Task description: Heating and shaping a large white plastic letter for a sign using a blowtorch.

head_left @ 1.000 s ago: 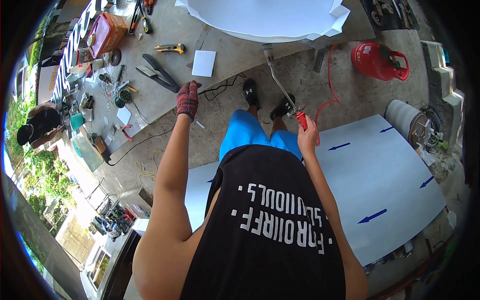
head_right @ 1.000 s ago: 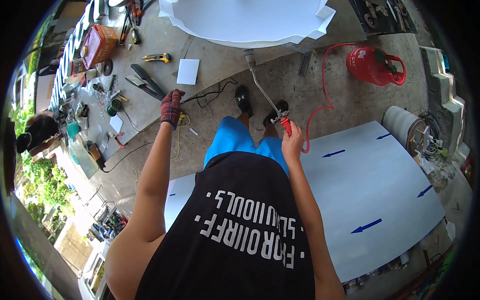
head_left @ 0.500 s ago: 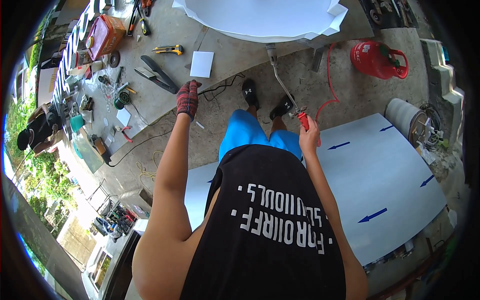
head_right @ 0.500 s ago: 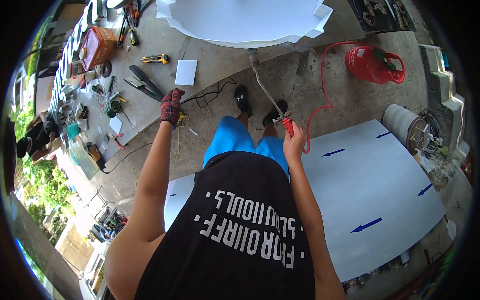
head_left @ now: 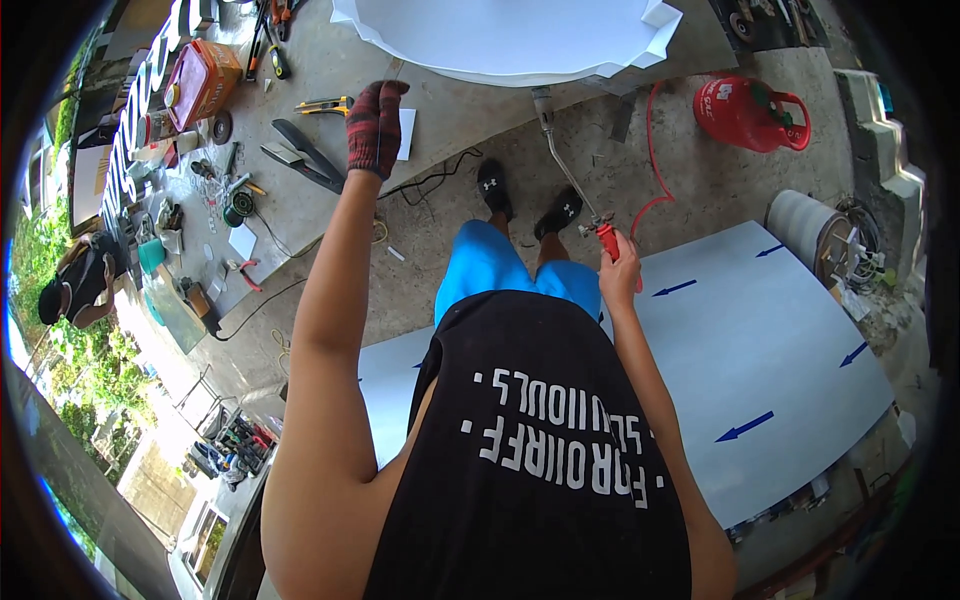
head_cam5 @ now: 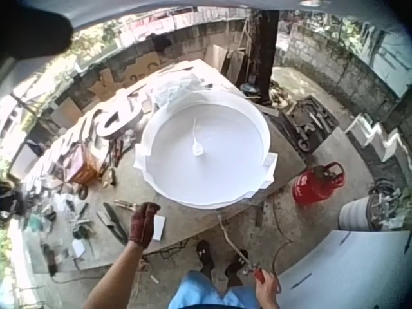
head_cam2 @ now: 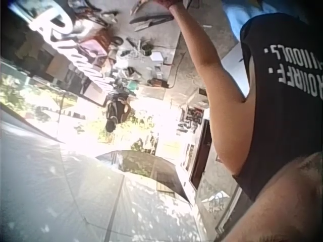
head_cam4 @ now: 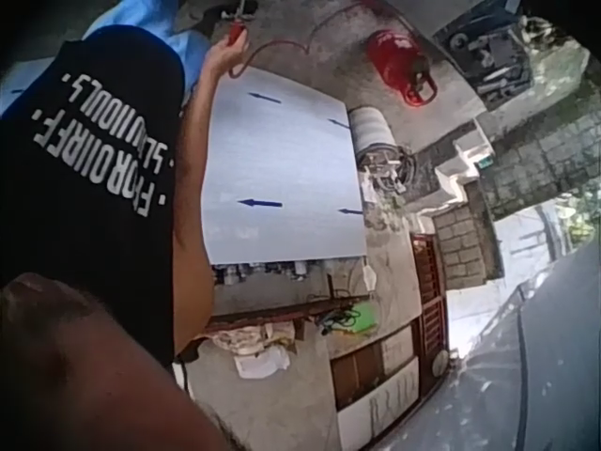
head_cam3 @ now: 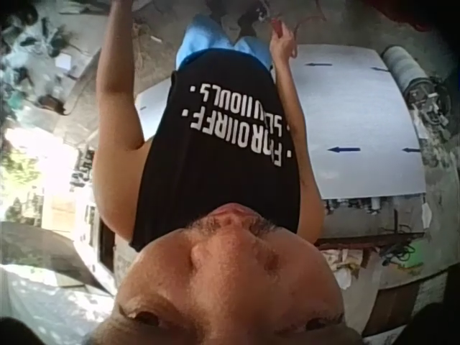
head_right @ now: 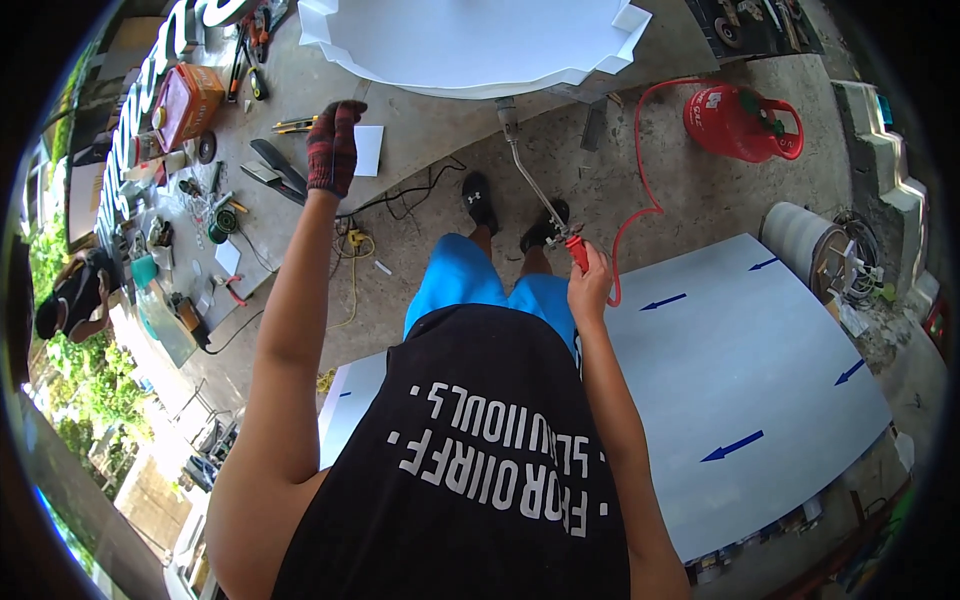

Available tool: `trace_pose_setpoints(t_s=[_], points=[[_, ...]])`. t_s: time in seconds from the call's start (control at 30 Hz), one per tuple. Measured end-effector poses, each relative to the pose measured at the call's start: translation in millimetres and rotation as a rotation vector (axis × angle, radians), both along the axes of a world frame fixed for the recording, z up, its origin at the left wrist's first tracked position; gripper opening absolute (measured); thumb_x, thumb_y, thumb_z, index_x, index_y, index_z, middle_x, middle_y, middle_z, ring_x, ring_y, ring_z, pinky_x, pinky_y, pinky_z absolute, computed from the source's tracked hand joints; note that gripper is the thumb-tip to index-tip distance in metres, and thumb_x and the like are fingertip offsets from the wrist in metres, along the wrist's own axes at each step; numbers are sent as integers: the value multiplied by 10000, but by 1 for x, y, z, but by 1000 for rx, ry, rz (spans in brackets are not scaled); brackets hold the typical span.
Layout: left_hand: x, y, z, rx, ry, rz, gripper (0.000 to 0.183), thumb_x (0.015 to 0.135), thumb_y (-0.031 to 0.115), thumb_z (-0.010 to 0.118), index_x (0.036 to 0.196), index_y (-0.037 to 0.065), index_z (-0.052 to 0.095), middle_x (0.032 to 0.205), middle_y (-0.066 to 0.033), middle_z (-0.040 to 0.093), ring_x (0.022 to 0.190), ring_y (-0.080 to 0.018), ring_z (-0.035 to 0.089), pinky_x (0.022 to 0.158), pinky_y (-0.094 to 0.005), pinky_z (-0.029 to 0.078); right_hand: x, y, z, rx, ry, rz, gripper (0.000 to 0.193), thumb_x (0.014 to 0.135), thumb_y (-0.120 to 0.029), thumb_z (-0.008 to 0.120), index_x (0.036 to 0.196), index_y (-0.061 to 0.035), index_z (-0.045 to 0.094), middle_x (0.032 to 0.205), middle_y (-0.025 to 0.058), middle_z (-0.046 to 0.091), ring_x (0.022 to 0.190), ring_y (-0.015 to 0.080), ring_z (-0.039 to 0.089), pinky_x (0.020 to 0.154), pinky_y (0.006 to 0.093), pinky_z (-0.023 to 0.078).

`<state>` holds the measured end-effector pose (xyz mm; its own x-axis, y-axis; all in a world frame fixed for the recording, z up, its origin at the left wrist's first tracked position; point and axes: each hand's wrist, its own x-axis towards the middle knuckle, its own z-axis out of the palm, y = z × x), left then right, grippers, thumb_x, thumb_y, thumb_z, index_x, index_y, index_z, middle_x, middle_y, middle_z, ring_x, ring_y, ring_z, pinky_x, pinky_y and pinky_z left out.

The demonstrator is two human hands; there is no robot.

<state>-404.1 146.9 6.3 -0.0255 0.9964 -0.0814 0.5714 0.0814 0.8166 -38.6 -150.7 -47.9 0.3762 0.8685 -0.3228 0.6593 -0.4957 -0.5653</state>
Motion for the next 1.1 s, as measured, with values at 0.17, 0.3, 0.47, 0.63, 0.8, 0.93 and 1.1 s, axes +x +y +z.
trace_pose_setpoints(t_s=[0.17,0.3,0.47,0.63,0.8,0.93,1.1], points=[[63,87,16,-180,-146,-477,522,1082,442,380,1272,36,646,1213,-97,708,1119,-223,602,1029,-370,448,4,-1,2,11,-2,-18,435,844,-30,675,1274,-4,614,1156,222,637,1093,423,612,937,481,492],[105,128,-14,-514,121,-690,655,1051,574,314,1328,81,645,1345,-113,651,1278,-275,556,1128,-406,386,6,0,2,-5,-25,-6,440,846,-40,680,1280,-4,613,1156,212,636,1091,419,612,936,486,486],[136,145,-25,-715,355,-800,666,1002,568,281,1326,130,662,1410,-93,611,1338,-277,522,1181,-451,315,-1,3,6,-44,8,-15,444,853,-49,678,1291,-14,612,1164,191,637,1090,412,614,922,495,466],[136,162,-37,-715,376,-845,718,1029,605,260,1315,82,662,1375,-138,632,1331,-269,535,1165,-411,342,-5,2,3,-38,37,-17,444,860,-51,672,1298,-21,610,1164,182,637,1087,410,614,918,492,449],[134,169,-51,-747,351,-867,718,1030,591,268,1298,57,666,1349,-153,646,1304,-256,553,1138,-396,367,-7,7,11,-26,63,-11,428,860,-40,671,1280,8,608,1126,222,645,1067,428,612,938,465,479],[138,168,-51,-744,358,-872,714,1030,587,270,1292,56,669,1344,-144,650,1292,-255,560,1133,-389,371,-5,6,10,-59,31,-11,432,857,-40,672,1282,10,607,1125,226,643,1064,431,612,937,464,480],[141,167,-47,-773,394,-911,703,1027,588,257,1282,93,687,1332,-139,654,1282,-270,549,1118,-393,376,-4,1,5,-89,51,-26,446,870,-66,657,1313,-42,606,1170,170,633,1097,401,610,957,530,421]])
